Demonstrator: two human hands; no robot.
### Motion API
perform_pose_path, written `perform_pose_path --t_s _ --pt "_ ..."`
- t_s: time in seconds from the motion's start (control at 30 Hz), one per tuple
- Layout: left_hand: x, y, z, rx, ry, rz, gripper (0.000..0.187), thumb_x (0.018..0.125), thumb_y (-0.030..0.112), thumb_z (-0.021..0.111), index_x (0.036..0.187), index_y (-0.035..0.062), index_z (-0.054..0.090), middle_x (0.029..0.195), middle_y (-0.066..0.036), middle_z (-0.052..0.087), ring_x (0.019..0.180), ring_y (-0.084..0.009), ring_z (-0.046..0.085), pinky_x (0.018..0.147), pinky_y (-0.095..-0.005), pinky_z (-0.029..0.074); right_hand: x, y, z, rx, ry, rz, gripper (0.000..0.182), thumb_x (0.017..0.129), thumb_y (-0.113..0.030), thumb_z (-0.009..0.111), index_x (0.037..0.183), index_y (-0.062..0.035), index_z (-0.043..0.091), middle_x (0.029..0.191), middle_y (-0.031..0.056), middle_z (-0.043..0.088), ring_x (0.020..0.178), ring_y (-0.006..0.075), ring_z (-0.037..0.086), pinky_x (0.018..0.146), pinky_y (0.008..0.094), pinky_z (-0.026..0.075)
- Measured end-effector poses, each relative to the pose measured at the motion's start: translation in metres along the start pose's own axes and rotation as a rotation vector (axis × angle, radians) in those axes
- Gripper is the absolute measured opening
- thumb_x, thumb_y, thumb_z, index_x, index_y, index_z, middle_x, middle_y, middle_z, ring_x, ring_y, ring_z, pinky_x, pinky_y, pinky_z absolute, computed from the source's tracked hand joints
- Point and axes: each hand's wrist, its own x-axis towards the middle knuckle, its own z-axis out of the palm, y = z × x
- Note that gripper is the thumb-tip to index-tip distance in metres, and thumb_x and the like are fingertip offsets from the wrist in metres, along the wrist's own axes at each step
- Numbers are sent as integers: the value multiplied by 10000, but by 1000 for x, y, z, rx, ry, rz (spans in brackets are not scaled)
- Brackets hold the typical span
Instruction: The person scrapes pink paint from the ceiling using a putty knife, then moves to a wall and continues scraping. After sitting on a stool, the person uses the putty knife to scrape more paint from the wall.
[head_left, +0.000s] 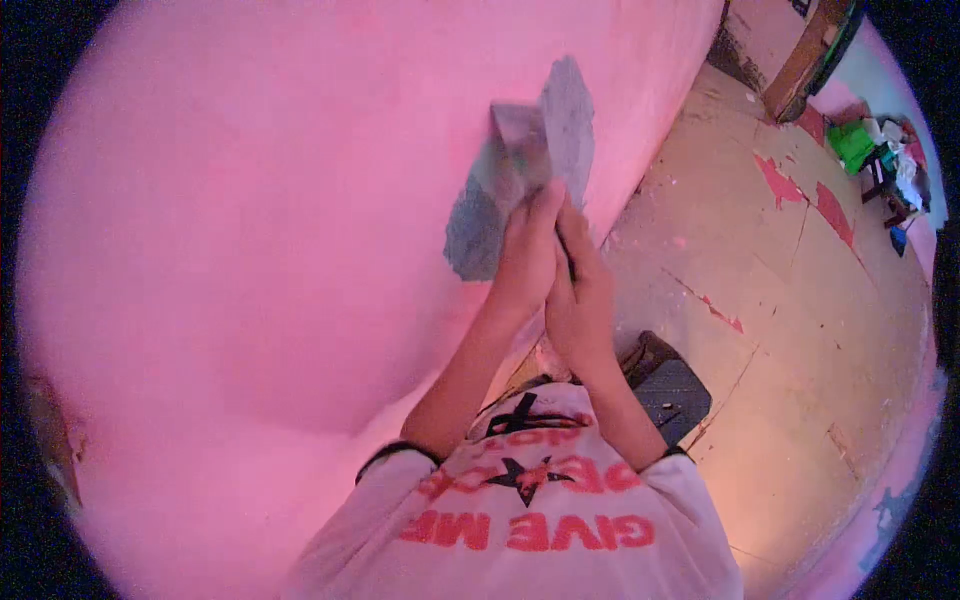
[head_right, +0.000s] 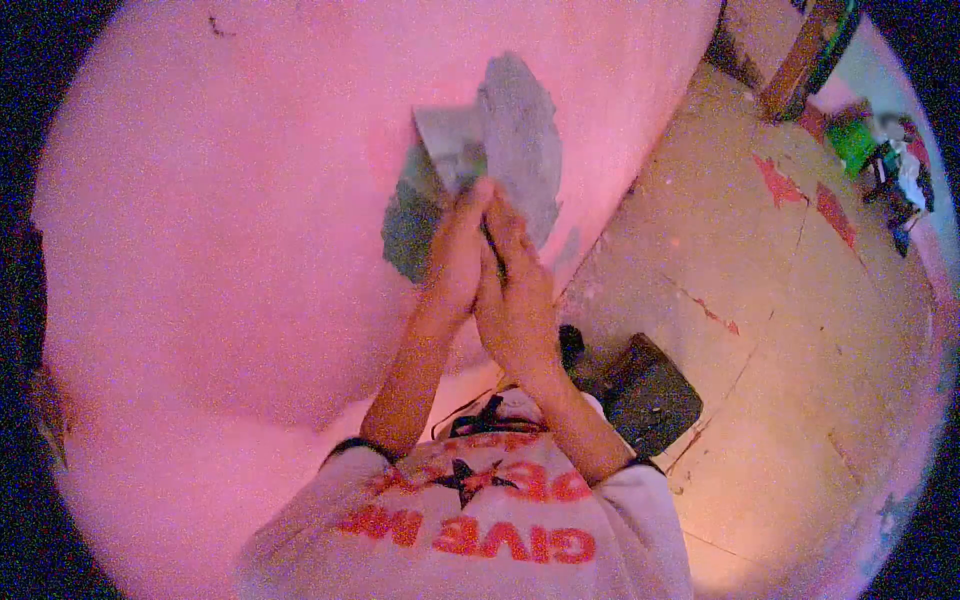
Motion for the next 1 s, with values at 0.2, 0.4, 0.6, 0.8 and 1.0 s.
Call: perform_pose_path --t_s 0.2,0.4,0.6,0.8,1.0 --pt "-11 -18 2 -239 62 -165 343 919 321 410 748 37 495 687 -43 498 663 -132 477 646 -275 410 -5 17 -3 -32 -37 -35 422 849 -67 434 1266 -11 401 1302 197 402 1227 339 358 1018 370 290" --pt "-8 -9 6 -55 54 -81 339 922 322 403 741 46 478 708 -36 498 668 -123 470 648 -271 404 -6 13 -10 -15 -20 -15 409 841 -52 445 1247 -7 422 1301 203 402 1218 338 375 1011 364 301" --pt "20 -7 4 -223 -130 -46 338 925 329 395 770 44 495 717 -40 511 666 -132 483 639 -288 418 12 6 -10 -5 1 11 420 837 -53 450 1254 -13 418 1303 200 403 1215 347 378 1014 375 292" --pt "-6 -26 2 -175 -19 -149 378 936 341 363 734 50 492 683 -49 520 659 -134 500 630 -281 428 -5 11 -16 -75 -131 86 457 824 -47 442 1278 -23 399 1321 194 386 1227 363 359 1025 404 247" --pt "-6 -15 6 -153 -81 -193 380 936 333 362 732 37 486 709 -51 517 677 -138 492 650 -288 427 -2 11 -19 -20 -76 35 470 814 -44 448 1281 -22 399 1323 202 380 1229 365 357 1017 397 265"
